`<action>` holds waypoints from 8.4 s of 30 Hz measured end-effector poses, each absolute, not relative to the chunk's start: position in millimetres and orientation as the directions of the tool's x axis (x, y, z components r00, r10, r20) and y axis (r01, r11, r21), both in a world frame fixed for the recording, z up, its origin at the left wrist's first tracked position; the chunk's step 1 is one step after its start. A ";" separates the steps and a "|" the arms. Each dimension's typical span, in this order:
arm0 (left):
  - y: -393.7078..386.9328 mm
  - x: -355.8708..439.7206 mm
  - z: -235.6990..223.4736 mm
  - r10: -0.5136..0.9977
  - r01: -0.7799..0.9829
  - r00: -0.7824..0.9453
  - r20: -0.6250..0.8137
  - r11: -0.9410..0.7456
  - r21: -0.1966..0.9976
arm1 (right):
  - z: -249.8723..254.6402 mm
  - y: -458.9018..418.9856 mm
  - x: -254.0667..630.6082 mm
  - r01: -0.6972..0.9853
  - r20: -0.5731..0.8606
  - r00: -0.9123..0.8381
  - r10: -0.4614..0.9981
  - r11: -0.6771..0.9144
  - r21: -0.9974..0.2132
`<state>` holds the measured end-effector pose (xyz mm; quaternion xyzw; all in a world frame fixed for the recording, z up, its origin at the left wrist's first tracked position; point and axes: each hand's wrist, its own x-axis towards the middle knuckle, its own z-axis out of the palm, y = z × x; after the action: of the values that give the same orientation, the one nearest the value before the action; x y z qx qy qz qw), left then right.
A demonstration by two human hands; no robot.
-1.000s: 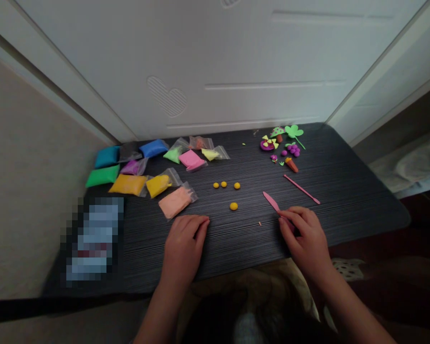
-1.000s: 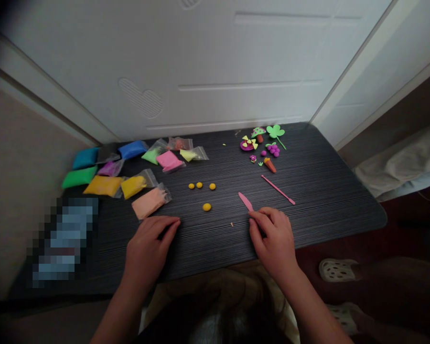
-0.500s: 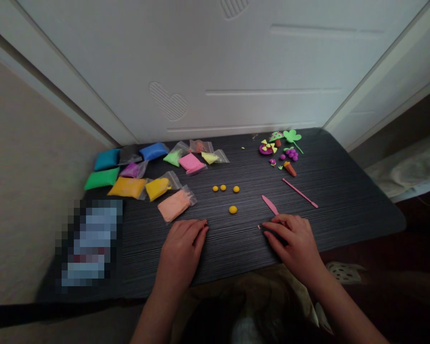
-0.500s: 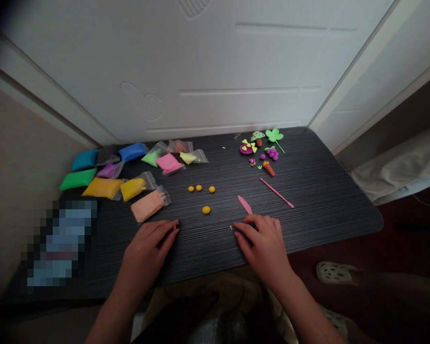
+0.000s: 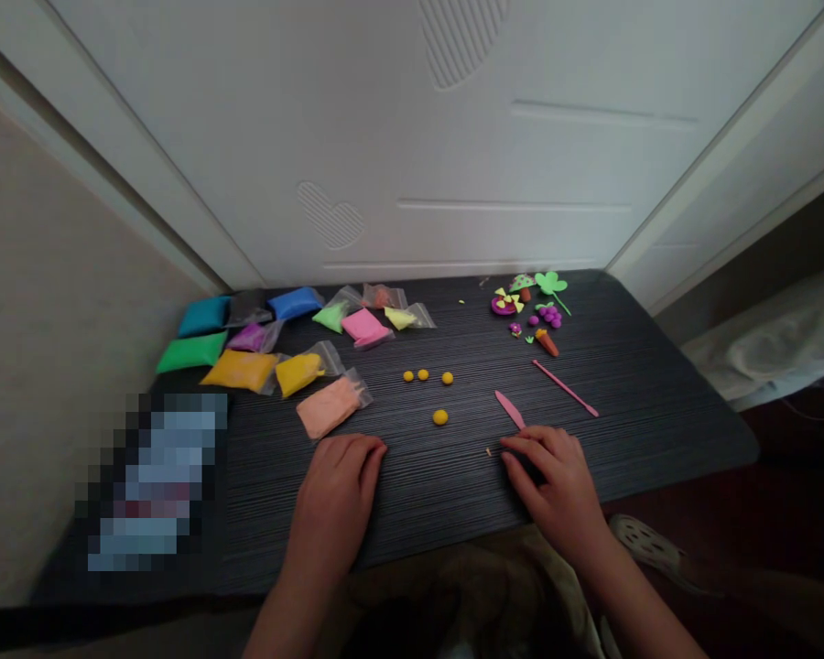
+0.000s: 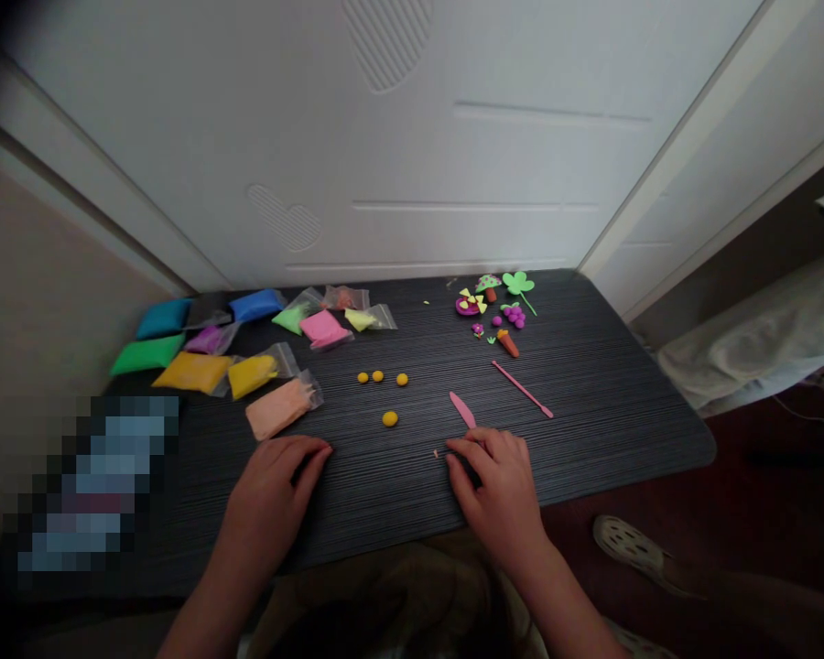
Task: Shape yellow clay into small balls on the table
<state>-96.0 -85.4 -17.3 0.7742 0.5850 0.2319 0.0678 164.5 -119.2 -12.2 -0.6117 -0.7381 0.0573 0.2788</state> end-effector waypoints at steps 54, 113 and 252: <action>-88.4 -94.0 -20.2 0.922 0.849 0.215 0.322 -0.339 0.405 | -14.7 -122.2 164.2 0.860 0.345 -0.063 0.936 0.226 -0.457; -92.3 -91.5 -14.0 0.926 0.833 0.178 0.334 -0.322 0.449 | -8.4 -117.8 150.6 0.900 0.294 -0.188 0.937 0.284 -0.331; -99.8 -78.2 -3.7 0.900 0.810 0.157 0.407 -0.353 0.468 | -16.2 -126.4 161.8 0.898 0.261 -0.335 0.905 0.390 -0.201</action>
<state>-78.2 -99.8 -3.7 0.7573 0.5646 0.3207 0.0698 161.8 -126.4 -16.2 -0.5520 -0.8169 0.0103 0.1669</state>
